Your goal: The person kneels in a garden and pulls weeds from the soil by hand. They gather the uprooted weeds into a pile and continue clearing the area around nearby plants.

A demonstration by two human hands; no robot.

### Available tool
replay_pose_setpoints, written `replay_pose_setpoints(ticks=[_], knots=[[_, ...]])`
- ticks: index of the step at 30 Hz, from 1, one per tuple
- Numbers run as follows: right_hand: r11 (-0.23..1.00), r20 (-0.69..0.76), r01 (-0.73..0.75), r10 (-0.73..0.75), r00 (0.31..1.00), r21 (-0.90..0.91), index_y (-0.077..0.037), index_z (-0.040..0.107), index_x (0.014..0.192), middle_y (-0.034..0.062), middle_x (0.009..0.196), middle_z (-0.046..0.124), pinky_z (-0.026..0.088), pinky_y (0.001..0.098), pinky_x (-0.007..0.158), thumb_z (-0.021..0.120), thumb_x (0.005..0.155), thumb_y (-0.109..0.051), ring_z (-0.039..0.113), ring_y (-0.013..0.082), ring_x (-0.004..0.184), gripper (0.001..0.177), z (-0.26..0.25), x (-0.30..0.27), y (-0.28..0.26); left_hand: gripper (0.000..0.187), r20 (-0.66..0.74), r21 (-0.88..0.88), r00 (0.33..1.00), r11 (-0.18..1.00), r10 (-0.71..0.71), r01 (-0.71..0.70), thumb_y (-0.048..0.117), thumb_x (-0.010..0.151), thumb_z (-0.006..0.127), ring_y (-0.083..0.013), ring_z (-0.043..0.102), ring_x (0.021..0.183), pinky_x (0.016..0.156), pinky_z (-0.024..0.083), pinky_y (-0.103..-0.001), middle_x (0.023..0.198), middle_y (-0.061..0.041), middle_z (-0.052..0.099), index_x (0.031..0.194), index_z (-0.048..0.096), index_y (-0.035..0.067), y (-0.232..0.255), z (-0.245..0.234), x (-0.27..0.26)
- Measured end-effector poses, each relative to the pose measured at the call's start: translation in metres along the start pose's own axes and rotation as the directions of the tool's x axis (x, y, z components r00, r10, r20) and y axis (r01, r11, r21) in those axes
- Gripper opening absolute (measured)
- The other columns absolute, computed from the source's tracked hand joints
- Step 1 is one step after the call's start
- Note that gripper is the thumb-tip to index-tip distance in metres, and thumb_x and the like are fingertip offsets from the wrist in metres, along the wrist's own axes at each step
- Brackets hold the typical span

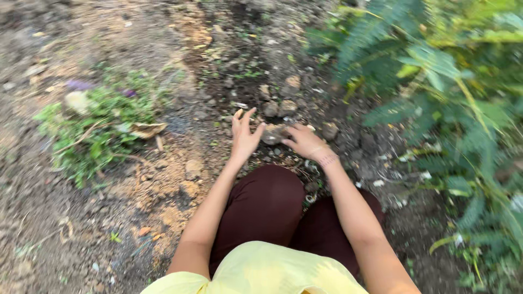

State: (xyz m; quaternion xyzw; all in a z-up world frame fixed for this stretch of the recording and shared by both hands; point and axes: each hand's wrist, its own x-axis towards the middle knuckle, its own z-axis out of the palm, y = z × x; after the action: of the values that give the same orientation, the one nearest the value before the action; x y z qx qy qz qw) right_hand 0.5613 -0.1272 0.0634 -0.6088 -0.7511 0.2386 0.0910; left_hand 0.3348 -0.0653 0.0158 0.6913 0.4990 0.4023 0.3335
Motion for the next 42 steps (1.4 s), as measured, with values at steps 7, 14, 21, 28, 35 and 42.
replay_pose_setpoints(ticks=[7, 14, 21, 28, 35, 42], knots=[[0.995, -0.135, 0.045, -0.034, 0.99, 0.085, -0.006, 0.063, 0.126, 0.0175, 0.115, 0.065, 0.051, 0.0465, 0.095, 0.065, 0.098, -0.029, 0.062, 0.0365, 0.109, 0.037, -0.005, -0.01, -0.006, 0.037, 0.294, -0.244, 0.955, 0.963, -0.039, 0.114, 0.021, 0.098, 0.064, -0.0166, 0.074, 0.107, 0.091, 0.06, -0.031, 0.115, -0.009, 0.075, 0.133, 0.064, 0.009, 0.014, 0.039, -0.004], [1.0, -0.131, -0.003, 0.005, 0.991, 0.01, -0.008, 0.062, 0.125, 0.0143, 0.107, 0.067, 0.051, 0.0473, 0.094, 0.065, 0.096, -0.026, 0.064, 0.0356, 0.107, 0.034, -0.003, -0.013, 0.012, 0.032, 0.39, -0.336, 0.921, 0.929, -0.016, 0.158, 0.018, 0.101, 0.062, -0.0169, 0.072, 0.104, 0.09, 0.057, -0.031, 0.116, -0.01, 0.075, 0.13, 0.065, 0.005, 0.025, 0.054, -0.008], [0.991, -0.06, -0.094, 0.089, 0.994, -0.095, -0.01, 0.064, 0.124, 0.0158, 0.109, 0.068, 0.049, 0.0502, 0.099, 0.067, 0.094, -0.032, 0.066, 0.0369, 0.108, 0.037, -0.001, -0.012, 0.016, 0.03, 0.429, -0.276, 0.902, 0.944, -0.047, 0.18, 0.018, 0.102, 0.061, -0.017, 0.072, 0.104, 0.089, 0.057, -0.031, 0.118, -0.011, 0.075, 0.129, 0.066, 0.005, 0.028, 0.058, -0.009], [0.977, -0.005, -0.167, 0.168, 0.986, -0.129, -0.012, 0.064, 0.127, 0.0157, 0.119, 0.068, 0.046, 0.0497, 0.104, 0.067, 0.092, -0.033, 0.065, 0.036, 0.115, 0.041, 0.0, -0.014, 0.016, 0.031, 0.45, -0.285, 0.893, 0.945, -0.012, 0.157, 0.018, 0.102, 0.062, -0.0169, 0.072, 0.105, 0.092, 0.057, -0.031, 0.119, -0.011, 0.075, 0.13, 0.067, 0.006, 0.03, 0.062, -0.013], [0.967, 0.001, -0.236, 0.237, 0.971, -0.093, -0.015, 0.063, 0.128, 0.0145, 0.121, 0.067, 0.044, 0.0537, 0.103, 0.065, 0.093, -0.034, 0.064, 0.0349, 0.116, 0.04, -0.003, -0.015, 0.016, 0.03, 0.469, -0.042, 0.882, 0.996, -0.051, 0.079, 0.021, 0.103, 0.063, -0.0174, 0.068, 0.101, 0.086, 0.053, -0.033, 0.117, -0.01, 0.074, 0.13, 0.07, 0.008, 0.046, 0.058, -0.004], [0.963, -0.041, -0.247, 0.244, 0.969, -0.103, -0.013, 0.066, 0.118, 0.0141, 0.112, 0.069, 0.052, 0.0514, 0.095, 0.067, 0.091, -0.034, 0.066, 0.0356, 0.11, 0.035, -0.026, -0.033, 0.016, 0.031, 0.606, -0.076, 0.791, 0.996, 0.08, -0.043, 0.024, 0.103, 0.062, -0.0126, 0.068, 0.091, 0.081, 0.055, -0.029, 0.106, -0.007, 0.075, 0.13, 0.069, 0.009, 0.088, 0.055, 0.029]])
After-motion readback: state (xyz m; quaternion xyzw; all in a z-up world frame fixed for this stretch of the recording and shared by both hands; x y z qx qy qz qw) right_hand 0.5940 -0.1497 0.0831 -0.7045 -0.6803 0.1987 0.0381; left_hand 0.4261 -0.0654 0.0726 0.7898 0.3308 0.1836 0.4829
